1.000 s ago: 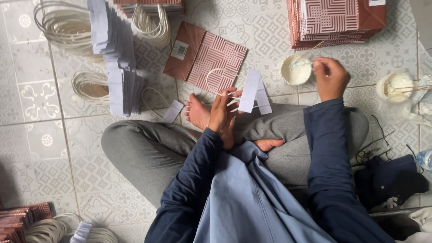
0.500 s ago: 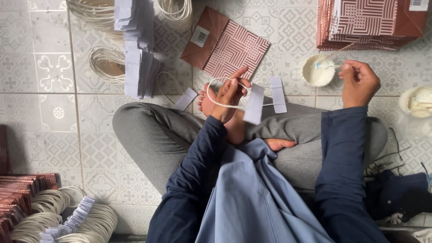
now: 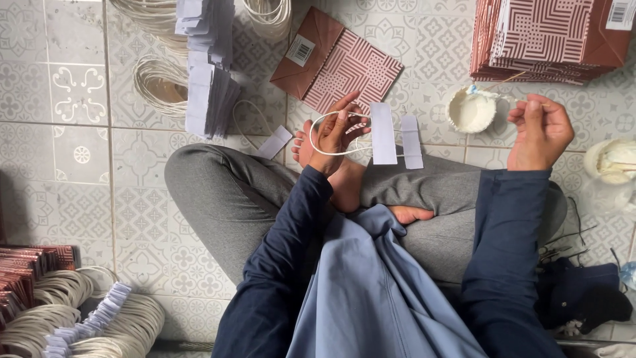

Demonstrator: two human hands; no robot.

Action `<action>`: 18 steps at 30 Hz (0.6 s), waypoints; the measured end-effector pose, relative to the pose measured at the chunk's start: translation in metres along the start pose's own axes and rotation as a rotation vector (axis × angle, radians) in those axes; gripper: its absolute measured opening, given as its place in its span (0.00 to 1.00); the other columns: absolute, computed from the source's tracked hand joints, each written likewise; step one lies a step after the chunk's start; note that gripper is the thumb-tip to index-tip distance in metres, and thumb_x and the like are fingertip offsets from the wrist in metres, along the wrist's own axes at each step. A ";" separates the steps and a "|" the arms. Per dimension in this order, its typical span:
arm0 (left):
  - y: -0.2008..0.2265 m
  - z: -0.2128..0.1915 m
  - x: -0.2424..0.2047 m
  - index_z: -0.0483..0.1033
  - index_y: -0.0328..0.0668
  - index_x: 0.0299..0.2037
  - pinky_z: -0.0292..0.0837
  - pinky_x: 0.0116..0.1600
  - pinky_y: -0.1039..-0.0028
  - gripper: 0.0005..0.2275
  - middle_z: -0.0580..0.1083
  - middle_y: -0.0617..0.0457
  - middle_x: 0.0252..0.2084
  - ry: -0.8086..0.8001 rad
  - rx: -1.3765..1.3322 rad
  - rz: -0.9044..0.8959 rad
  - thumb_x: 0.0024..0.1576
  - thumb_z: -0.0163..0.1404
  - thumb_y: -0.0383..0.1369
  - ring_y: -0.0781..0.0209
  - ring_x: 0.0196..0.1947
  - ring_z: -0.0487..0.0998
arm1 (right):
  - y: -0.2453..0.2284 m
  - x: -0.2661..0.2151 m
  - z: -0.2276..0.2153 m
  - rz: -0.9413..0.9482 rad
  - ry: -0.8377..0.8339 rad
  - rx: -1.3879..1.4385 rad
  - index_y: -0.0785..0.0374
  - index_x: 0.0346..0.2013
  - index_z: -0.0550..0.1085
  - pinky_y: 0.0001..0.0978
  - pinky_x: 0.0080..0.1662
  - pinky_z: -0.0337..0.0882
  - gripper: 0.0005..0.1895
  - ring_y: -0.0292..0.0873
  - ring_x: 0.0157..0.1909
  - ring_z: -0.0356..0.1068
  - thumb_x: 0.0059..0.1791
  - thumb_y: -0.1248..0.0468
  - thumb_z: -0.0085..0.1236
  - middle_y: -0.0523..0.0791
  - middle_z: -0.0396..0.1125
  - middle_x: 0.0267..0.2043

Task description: The person assembles gift bags by applying glue to small white paper tabs and attaching them to the inside of patterned paper bags. They then thread white rope handles through the tabs and press them into place. The process is repeated for multiple bags.

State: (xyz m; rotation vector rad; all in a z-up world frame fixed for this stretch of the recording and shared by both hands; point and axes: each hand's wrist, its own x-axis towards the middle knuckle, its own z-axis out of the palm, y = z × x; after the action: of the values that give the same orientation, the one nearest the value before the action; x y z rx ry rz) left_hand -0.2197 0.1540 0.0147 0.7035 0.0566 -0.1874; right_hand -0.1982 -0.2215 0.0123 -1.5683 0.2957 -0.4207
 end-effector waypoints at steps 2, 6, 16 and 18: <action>0.006 0.004 -0.001 0.61 0.30 0.69 0.78 0.56 0.64 0.27 0.69 0.51 0.48 -0.016 0.051 0.011 0.66 0.47 0.44 0.57 0.51 0.76 | -0.001 -0.010 0.009 0.020 -0.058 0.096 0.63 0.46 0.75 0.32 0.44 0.78 0.09 0.41 0.37 0.72 0.57 0.61 0.64 0.49 0.72 0.39; 0.001 0.000 -0.002 0.63 0.35 0.68 0.74 0.61 0.63 0.26 0.69 0.53 0.47 -0.022 0.035 -0.035 0.66 0.48 0.44 0.59 0.49 0.76 | -0.002 -0.042 0.044 0.020 -0.262 0.219 0.62 0.42 0.74 0.33 0.40 0.74 0.05 0.44 0.36 0.70 0.58 0.64 0.61 0.48 0.69 0.35; -0.003 0.001 -0.002 0.66 0.39 0.69 0.75 0.63 0.60 0.21 0.70 0.44 0.62 -0.039 0.210 0.063 0.70 0.45 0.42 0.56 0.56 0.78 | -0.008 -0.068 0.087 -0.101 -0.437 0.065 0.79 0.43 0.74 0.39 0.41 0.79 0.07 0.47 0.34 0.76 0.55 0.74 0.61 0.61 0.72 0.34; -0.009 -0.003 -0.001 0.67 0.37 0.68 0.75 0.63 0.63 0.20 0.72 0.45 0.61 -0.057 0.210 0.026 0.70 0.44 0.41 0.60 0.56 0.78 | -0.013 -0.069 0.091 -0.156 -0.407 -0.001 0.78 0.43 0.75 0.38 0.43 0.78 0.07 0.46 0.36 0.75 0.57 0.72 0.60 0.60 0.73 0.35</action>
State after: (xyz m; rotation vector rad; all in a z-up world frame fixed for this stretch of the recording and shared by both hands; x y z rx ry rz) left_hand -0.2223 0.1498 0.0070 0.9075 -0.0273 -0.1897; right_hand -0.2207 -0.1090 0.0186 -1.6423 -0.1409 -0.2122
